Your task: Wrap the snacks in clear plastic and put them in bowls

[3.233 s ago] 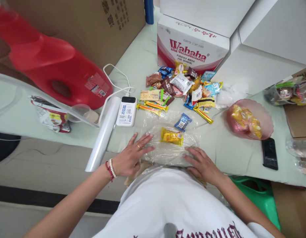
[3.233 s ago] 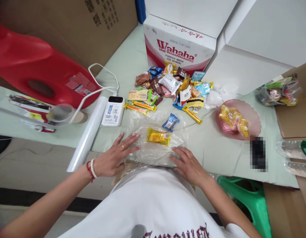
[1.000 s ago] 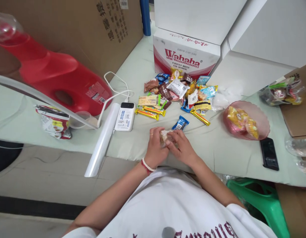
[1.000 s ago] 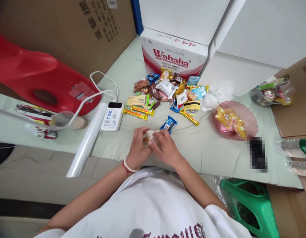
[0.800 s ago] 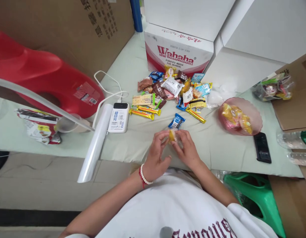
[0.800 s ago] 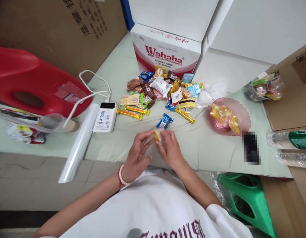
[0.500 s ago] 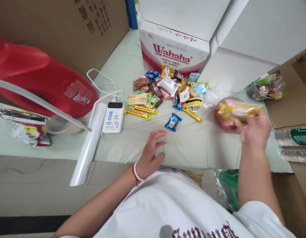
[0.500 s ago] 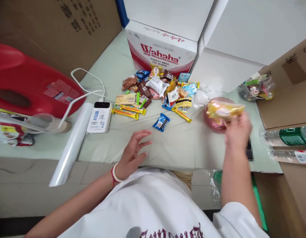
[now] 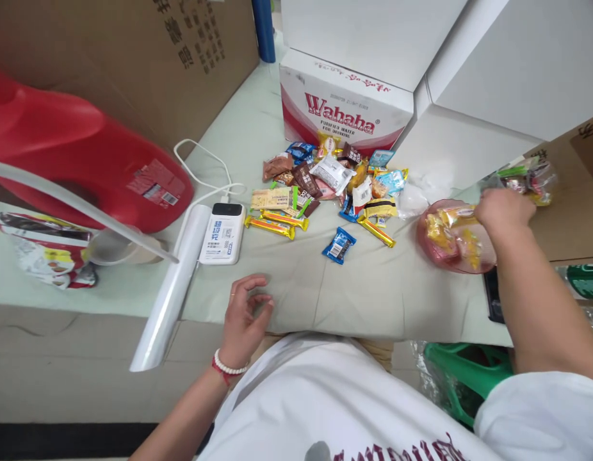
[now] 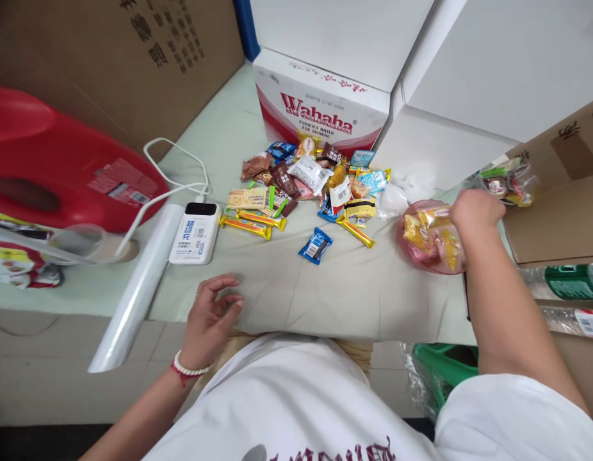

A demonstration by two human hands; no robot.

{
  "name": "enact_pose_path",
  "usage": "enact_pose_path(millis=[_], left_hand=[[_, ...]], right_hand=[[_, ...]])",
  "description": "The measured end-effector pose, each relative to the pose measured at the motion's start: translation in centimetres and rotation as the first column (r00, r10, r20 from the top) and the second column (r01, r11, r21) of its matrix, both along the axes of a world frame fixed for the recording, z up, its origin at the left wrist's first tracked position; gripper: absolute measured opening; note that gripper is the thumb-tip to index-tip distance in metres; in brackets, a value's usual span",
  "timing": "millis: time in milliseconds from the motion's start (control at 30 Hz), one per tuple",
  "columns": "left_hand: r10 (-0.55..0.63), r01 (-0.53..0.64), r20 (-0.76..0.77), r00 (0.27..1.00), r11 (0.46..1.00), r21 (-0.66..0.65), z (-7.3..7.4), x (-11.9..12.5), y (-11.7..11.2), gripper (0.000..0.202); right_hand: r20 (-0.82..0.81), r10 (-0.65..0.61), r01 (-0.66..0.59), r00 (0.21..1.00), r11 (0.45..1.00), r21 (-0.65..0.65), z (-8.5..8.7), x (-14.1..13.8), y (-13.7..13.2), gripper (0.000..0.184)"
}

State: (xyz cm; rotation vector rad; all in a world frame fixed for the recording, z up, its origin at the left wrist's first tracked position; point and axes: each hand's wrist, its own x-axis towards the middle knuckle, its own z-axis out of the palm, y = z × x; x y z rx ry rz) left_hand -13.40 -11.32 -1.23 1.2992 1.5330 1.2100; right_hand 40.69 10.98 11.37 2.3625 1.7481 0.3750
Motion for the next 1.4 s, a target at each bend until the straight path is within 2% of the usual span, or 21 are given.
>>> enact_pose_path(millis=[67, 167, 233, 300, 367, 433, 500, 567, 633, 700, 767, 833, 933, 1000, 1067, 1100, 1167, 1233, 1267, 1300, 1400], left_hand=[[-0.001, 0.001, 0.009, 1.0, 1.0, -0.008, 0.0, 0.0, 0.0, 0.031], [-0.029, 0.029, 0.007, 1.0, 1.0, 0.006, 0.4, 0.2, 0.4, 0.025], [-0.041, 0.041, 0.004, 0.999, 0.999, 0.022, 0.7, 0.2, 0.6, 0.023], [-0.04, 0.04, 0.003, 0.999, 0.998, 0.038, 1.1, 0.1, 0.8, 0.022], [-0.05, 0.049, 0.02, 0.999, 0.998, 0.042, 1.6, 0.3, 1.1, 0.021], [-0.098, 0.096, 0.067, 0.993, 0.995, 0.031, 2.4, 1.1, 1.5, 0.019], [-0.165, 0.164, 0.141, 0.976, 0.986, 0.016, 3.4, 2.8, 2.3, 0.018], [-0.205, 0.207, 0.208, 0.957, 0.978, 0.012, 4.5, 5.1, 3.4, 0.022], [-0.181, 0.182, 0.24, 0.954, 0.983, 0.02, 5.3, 7.5, 4.8, 0.038], [-0.174, 0.179, 0.235, 0.956, 0.984, 0.001, 5.3, 9.3, 6.1, 0.047], [-0.176, 0.192, 0.269, 0.947, 0.981, -0.034, 4.7, 10.1, 6.9, 0.031], [-0.134, 0.175, 0.356, 0.925, 0.981, -0.084, 3.8, 9.9, 7.1, 0.023], [-0.016, 0.14, 0.535, 0.845, 0.971, -0.192, 2.7, 9.1, 6.5, 0.029], [0.041, 0.15, 0.637, 0.769, 0.958, -0.244, 2.4, 8.6, 5.9, 0.036], [0.062, 0.156, 0.694, 0.718, 0.956, -0.247, 2.4, 8.3, 5.3, 0.04], [0.057, 0.149, 0.697, 0.715, 0.961, -0.232, 2.4, 8.2, 5.1, 0.041], [0.022, 0.134, 0.659, 0.752, 0.973, -0.185, 2.7, 8.0, 4.9, 0.04], [-0.036, 0.151, 0.598, 0.801, 0.978, -0.145, 3.0, 7.9, 4.8, 0.038], [-0.068, 0.174, 0.573, 0.817, 0.976, -0.131, 3.2, 7.9, 4.7, 0.037], [-0.102, 0.201, 0.555, 0.826, 0.972, -0.121, 3.4, 7.9, 4.6, 0.036], [-0.171, 0.258, 0.509, 0.844, 0.961, -0.104, 3.9, 7.8, 4.3, 0.036]], right_hand=[[-0.091, 0.105, -0.107, 0.99, 0.994, -0.024, 0.5, -2.7, 1.7, 0.038], [-0.257, 0.28, -0.336, 0.925, 0.918, -0.211, -0.7, -6.8, 4.0, 0.036], [-0.284, 0.222, -0.296, 0.933, 0.922, -0.251, -1.9, -8.6, 4.6, 0.026], [-0.393, 0.175, -0.242, 0.903, 0.962, -0.127, -2.3, -9.5, 4.1, 0.015], [-0.633, 0.222, -0.239, 0.742, 0.969, 0.061, -2.1, -10.4, 2.2, 0.017], [-0.841, 0.273, -0.198, 0.467, 0.959, 0.202, -1.6, -12.0, -0.8, 0.029], [-0.94, 0.28, -0.145, 0.193, 0.956, 0.255, -1.7, -14.8, -4.4, 0.038], [-0.974, 0.224, -0.152, -0.029, 0.962, 0.226, -2.6, -18.0, -7.9, 0.041], [-0.976, 0.131, -0.207, -0.172, 0.964, 0.166, -4.1, -20.9, -10.9, 0.038], [-0.969, 0.061, -0.259, -0.241, 0.958, 0.125, -5.7, -22.9, -13.1, 0.034], [-0.962, 0.055, -0.257, -0.266, 0.958, 0.126, -7.0, -24.0, -14.6, 0.03], [-0.948, 0.107, -0.161, -0.301, 0.974, 0.161, -8.1, -24.4, -15.6, 0.027], [-0.907, 0.164, 0.02, -0.388, 0.985, 0.17, -9.5, -24.6, -16.9, 0.025], [-0.901, 0.136, 0.044, -0.412, 0.991, 0.129, -10.3, -24.7, -17.8, 0.027], [-0.943, 0.085, -0.005, -0.323, 0.996, 0.091, -10.6, -24.4, -18.7, 0.028], [-0.971, 0.097, -0.015, -0.217, 0.995, 0.103, -10.5, -24.2, -19.1, 0.028], [-0.968, 0.242, 0.003, 0.065, 0.97, 0.242, -9.6, -23.6, -19.7, 0.027], [-0.844, 0.461, -0.052, 0.274, 0.883, 0.466, -8.1, -23.4, -19.7, 0.026], [-0.777, 0.552, -0.137, 0.304, 0.832, 0.537, -7.4, -23.5, -19.4, 0.027], [-0.733, 0.619, -0.243, 0.283, 0.785, 0.569, -6.7, -23.8, -19.0, 0.029], [-0.763, 0.638, -0.461, 0.105, 0.711, 0.531, -5.7, -25.0, -17.2, 0.019]])
